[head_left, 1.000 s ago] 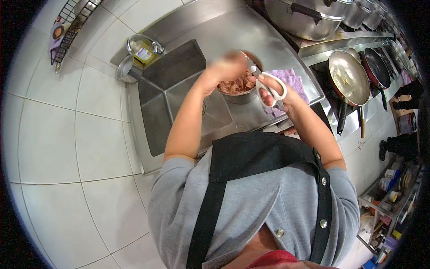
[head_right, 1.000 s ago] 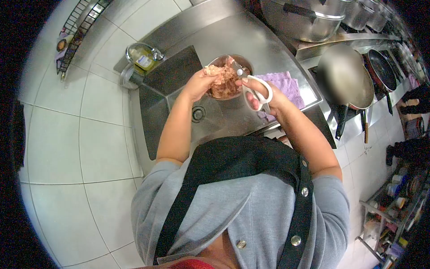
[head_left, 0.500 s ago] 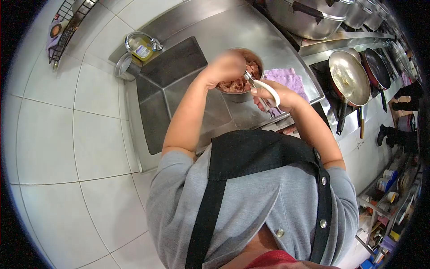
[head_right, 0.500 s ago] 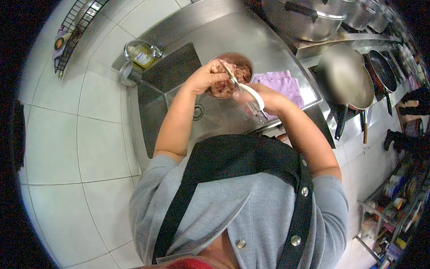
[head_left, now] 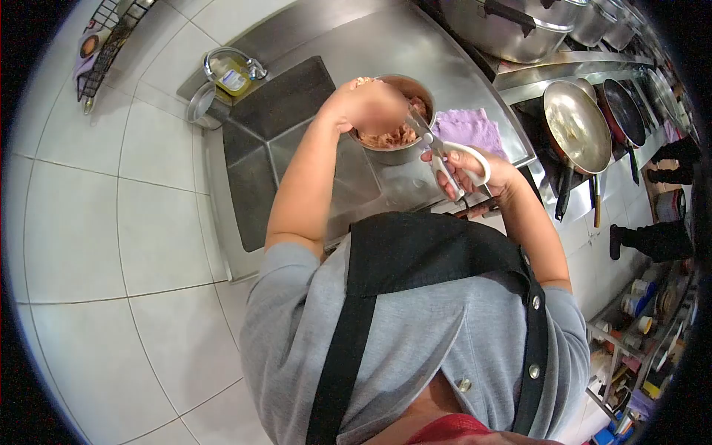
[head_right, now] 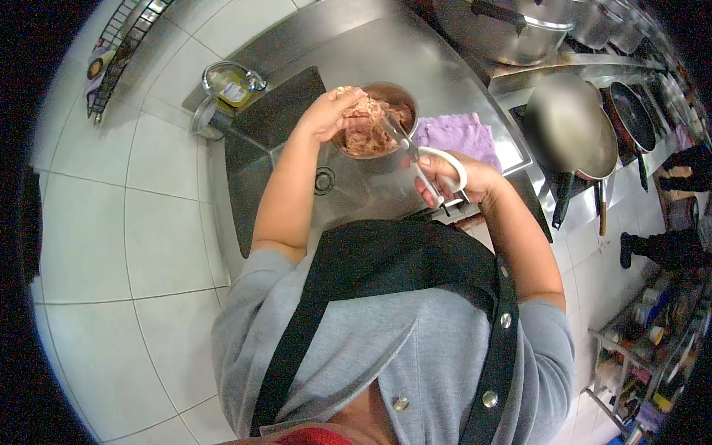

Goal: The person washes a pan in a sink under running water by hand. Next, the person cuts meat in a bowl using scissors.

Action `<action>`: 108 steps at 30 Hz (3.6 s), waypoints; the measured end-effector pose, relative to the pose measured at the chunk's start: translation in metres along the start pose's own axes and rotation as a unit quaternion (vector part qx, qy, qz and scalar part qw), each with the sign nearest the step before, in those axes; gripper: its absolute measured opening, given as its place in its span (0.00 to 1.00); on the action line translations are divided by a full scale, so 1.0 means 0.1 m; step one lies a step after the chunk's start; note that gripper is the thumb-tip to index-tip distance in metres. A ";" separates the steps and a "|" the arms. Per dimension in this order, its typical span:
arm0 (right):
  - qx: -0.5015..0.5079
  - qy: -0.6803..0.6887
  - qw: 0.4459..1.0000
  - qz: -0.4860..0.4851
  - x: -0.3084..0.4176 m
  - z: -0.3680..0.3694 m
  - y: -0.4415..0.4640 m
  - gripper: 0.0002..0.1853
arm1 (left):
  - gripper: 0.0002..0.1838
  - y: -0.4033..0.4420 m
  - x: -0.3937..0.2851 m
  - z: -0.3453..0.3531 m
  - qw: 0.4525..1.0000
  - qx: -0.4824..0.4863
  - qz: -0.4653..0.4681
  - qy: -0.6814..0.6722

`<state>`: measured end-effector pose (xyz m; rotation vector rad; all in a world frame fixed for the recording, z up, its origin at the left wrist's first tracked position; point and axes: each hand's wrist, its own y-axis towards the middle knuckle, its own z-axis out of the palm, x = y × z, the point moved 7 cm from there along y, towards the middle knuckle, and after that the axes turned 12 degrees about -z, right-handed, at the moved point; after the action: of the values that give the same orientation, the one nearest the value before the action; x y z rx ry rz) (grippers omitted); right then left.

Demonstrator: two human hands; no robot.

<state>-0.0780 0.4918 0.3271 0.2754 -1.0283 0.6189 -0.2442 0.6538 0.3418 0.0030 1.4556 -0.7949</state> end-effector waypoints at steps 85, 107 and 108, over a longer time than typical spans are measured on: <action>-0.078 -0.238 0.963 -0.102 0.09 0.18 0.10 0.36 | 0.17 -0.34 -0.03 0.50 0.941 -0.073 0.044 0.328; -0.166 -0.422 0.885 -0.105 0.16 -0.04 0.14 0.37 | 0.12 -0.23 0.16 0.38 0.918 -0.088 0.144 0.358; -0.159 -0.435 0.879 -0.115 0.18 -0.02 0.16 0.39 | 0.12 -0.29 0.12 0.41 0.918 -0.090 0.144 0.358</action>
<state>-0.0795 0.5120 0.3402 0.3909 -1.9077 0.0664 -0.2234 0.6074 0.3507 0.3972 2.1552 -0.4196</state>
